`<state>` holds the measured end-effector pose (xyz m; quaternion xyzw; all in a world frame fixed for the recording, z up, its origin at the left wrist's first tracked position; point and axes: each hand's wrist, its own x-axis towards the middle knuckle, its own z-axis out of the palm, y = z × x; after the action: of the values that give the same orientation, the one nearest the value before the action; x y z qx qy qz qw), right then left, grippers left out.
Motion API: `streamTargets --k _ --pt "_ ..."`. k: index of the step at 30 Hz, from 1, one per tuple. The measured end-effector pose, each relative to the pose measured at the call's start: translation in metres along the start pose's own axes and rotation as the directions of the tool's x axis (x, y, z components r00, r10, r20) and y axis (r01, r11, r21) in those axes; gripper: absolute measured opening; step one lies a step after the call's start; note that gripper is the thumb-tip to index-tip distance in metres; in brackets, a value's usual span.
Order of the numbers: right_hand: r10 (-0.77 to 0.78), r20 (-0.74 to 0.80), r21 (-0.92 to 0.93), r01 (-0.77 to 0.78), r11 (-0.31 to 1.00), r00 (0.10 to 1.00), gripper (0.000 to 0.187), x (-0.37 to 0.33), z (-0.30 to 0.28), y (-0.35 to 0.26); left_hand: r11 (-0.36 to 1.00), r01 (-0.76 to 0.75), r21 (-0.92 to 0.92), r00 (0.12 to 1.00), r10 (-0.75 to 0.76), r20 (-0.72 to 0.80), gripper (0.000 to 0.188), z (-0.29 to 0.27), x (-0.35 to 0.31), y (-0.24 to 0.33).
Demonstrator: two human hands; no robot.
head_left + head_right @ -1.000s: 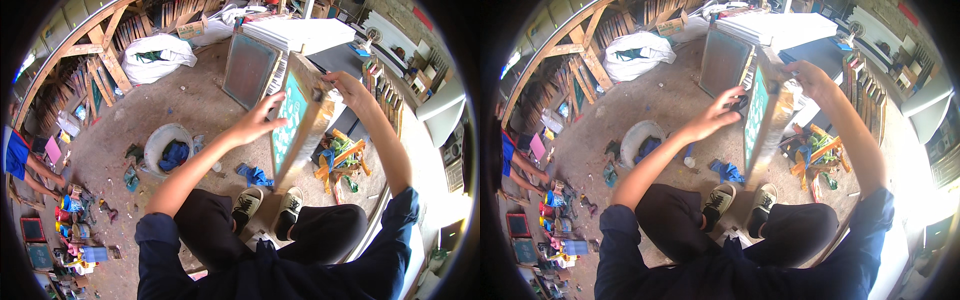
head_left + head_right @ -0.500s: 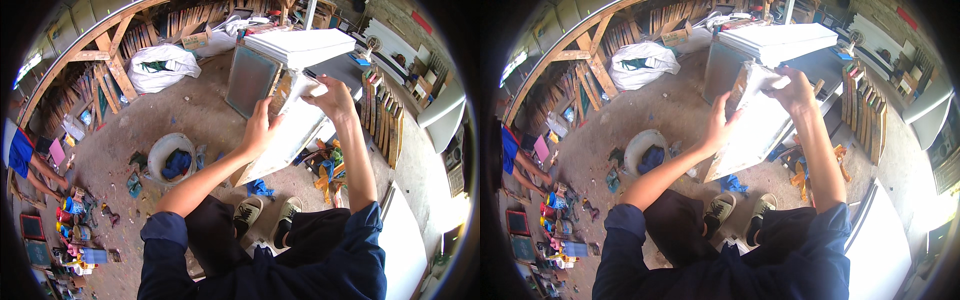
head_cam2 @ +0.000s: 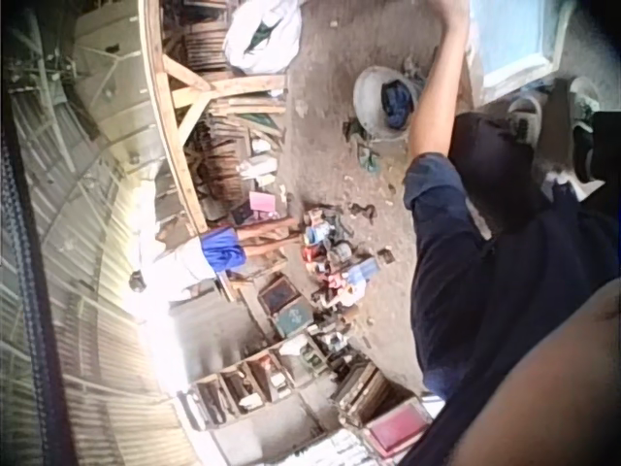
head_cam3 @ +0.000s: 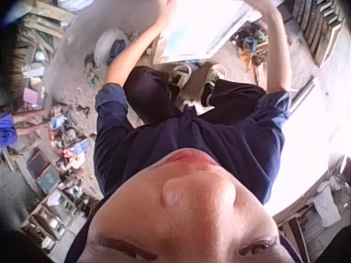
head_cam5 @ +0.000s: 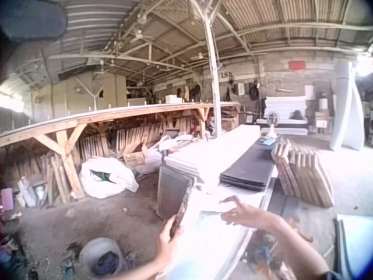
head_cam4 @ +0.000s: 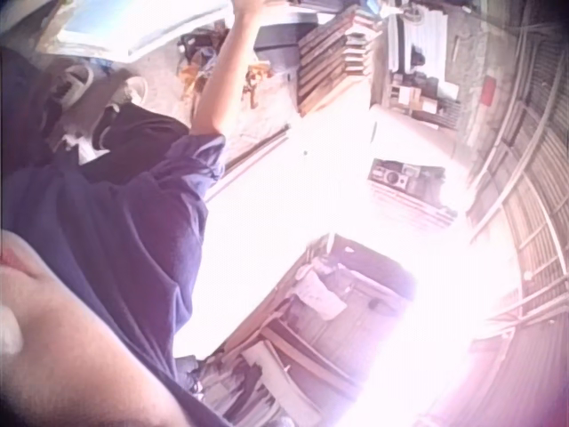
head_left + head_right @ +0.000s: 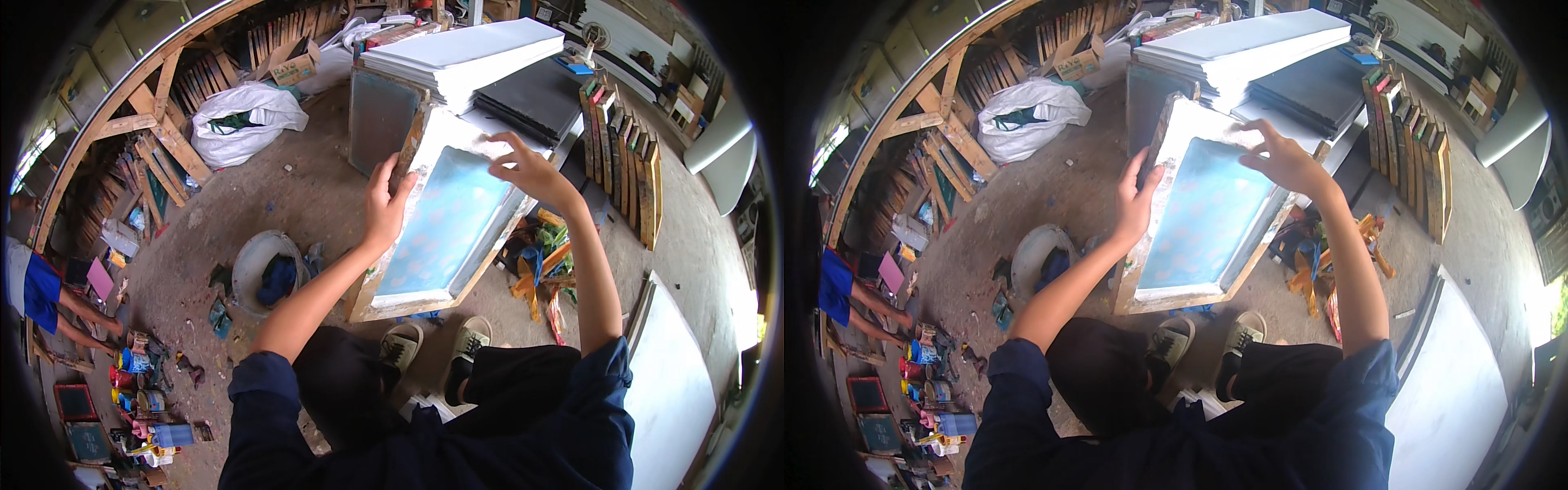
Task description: The person cleans a wooden window frame with a blue cloth, wiping the surface and edges. They then use a blue plastic scraper to remove debris from the frame's grooves and corners. The person continues to wipe the frame and scrape the edges, focusing on cleaning the wooden structure.
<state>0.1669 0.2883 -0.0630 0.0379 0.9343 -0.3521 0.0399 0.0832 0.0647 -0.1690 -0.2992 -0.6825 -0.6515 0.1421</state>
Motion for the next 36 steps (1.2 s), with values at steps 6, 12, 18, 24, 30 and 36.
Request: streamTargets --k 6,12,18,24,30,36 --pt "-0.417 -0.37 -0.519 0.187 0.834 0.83 0.071 0.023 0.017 0.042 1.0 -0.014 -0.001 0.999 0.014 0.035 0.042 -0.001 0.002 0.012" --pt "-0.534 -0.421 -0.665 0.151 0.732 0.733 0.055 0.033 0.026 0.044 0.983 -0.131 0.128 0.991 0.127 0.045 0.041 -0.008 -0.001 0.006" --pt "-0.692 -0.428 -0.717 0.249 0.652 0.581 0.05 0.027 0.031 0.011 0.946 -0.268 0.184 0.963 0.267 0.029 0.037 -0.02 0.021 -0.014" --pt "-0.708 -0.358 -0.775 0.229 0.589 0.609 0.047 0.048 0.055 0.025 0.993 0.045 -0.113 0.991 -0.03 0.134 0.039 -0.021 0.029 -0.055" --pt "-0.69 -0.349 -0.766 0.231 0.6 0.635 0.046 0.069 0.072 0.044 0.985 -0.128 0.115 0.98 0.108 0.17 0.047 -0.028 0.024 -0.077" --pt "-0.68 -0.309 -0.764 0.252 0.594 0.665 0.046 0.087 0.077 0.034 0.982 -0.177 0.062 0.949 0.154 0.277 0.051 -0.052 0.049 -0.061"
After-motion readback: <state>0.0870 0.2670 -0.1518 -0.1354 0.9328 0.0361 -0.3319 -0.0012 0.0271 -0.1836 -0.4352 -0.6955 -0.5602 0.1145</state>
